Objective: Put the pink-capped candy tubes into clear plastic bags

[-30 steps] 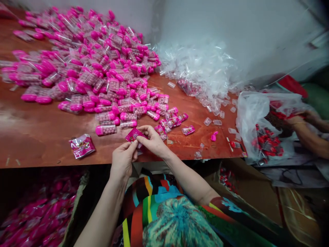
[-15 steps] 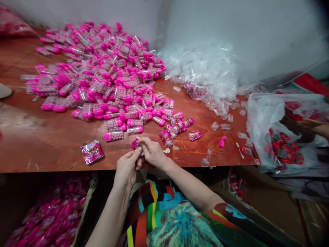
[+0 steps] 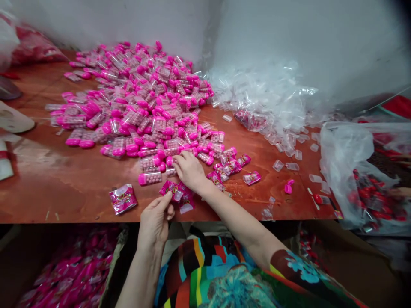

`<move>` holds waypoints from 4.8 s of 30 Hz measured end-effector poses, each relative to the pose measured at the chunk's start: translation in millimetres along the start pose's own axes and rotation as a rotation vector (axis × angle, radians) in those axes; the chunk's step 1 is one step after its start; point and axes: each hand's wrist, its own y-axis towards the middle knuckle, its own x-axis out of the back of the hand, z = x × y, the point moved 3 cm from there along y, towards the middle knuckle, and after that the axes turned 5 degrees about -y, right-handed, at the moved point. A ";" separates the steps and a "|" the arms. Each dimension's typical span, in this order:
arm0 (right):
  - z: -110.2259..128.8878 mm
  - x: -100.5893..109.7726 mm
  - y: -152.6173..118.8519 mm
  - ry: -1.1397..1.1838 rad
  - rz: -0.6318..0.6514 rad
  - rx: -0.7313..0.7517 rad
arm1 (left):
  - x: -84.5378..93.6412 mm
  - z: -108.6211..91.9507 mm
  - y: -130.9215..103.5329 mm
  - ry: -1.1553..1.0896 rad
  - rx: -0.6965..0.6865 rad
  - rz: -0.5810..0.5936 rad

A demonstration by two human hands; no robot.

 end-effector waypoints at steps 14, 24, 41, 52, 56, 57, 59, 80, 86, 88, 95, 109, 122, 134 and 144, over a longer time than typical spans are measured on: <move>-25.7 5.2 -60.7 0.979 0.119 -0.358 | 0.3 2.4 -8.4 -0.242 0.047 -0.027; 2.7 5.1 -131.2 1.482 0.079 -0.583 | -13.7 21.6 -17.3 -0.142 -0.114 -0.036; 3.2 2.1 -144.9 1.338 0.107 -0.451 | -29.9 33.5 -27.3 -0.070 0.145 0.246; -7.3 19.3 -146.4 1.391 0.347 -0.489 | -29.4 37.8 -35.3 0.047 0.238 0.402; -8.1 18.4 -147.6 1.431 0.345 -0.484 | -29.3 38.5 -34.8 0.078 0.208 0.412; -8.1 19.8 -148.0 1.325 0.275 -0.458 | -29.6 39.7 -34.4 0.070 0.201 0.390; -6.4 22.1 -149.4 1.051 0.160 -0.392 | -30.6 42.8 -34.2 0.043 0.186 0.322; -4.1 12.3 -158.0 0.894 0.127 -0.317 | -26.9 47.2 -33.3 -0.044 0.253 0.262; -3.4 24.0 -152.3 0.682 0.204 -0.206 | -29.3 44.0 -25.9 -0.049 0.243 0.191; -0.9 25.9 -151.4 0.587 0.233 -0.192 | -31.1 40.6 -23.3 -0.034 0.171 0.132; 2.6 18.6 -154.4 0.846 0.202 -0.275 | -30.6 40.3 -28.2 -0.023 0.134 0.118; -4.6 0.8 -156.9 1.052 0.142 -0.403 | -21.6 50.2 -31.9 0.103 0.145 0.190; -5.1 5.4 -156.6 1.041 0.112 -0.384 | -23.1 51.9 -34.8 -0.001 0.269 0.251; -8.2 -0.2 -157.1 1.358 0.104 -0.523 | -27.3 46.4 -36.0 0.017 0.282 0.331; -8.8 9.0 -163.9 1.202 0.096 -0.450 | -20.6 40.7 -31.9 0.065 0.165 0.218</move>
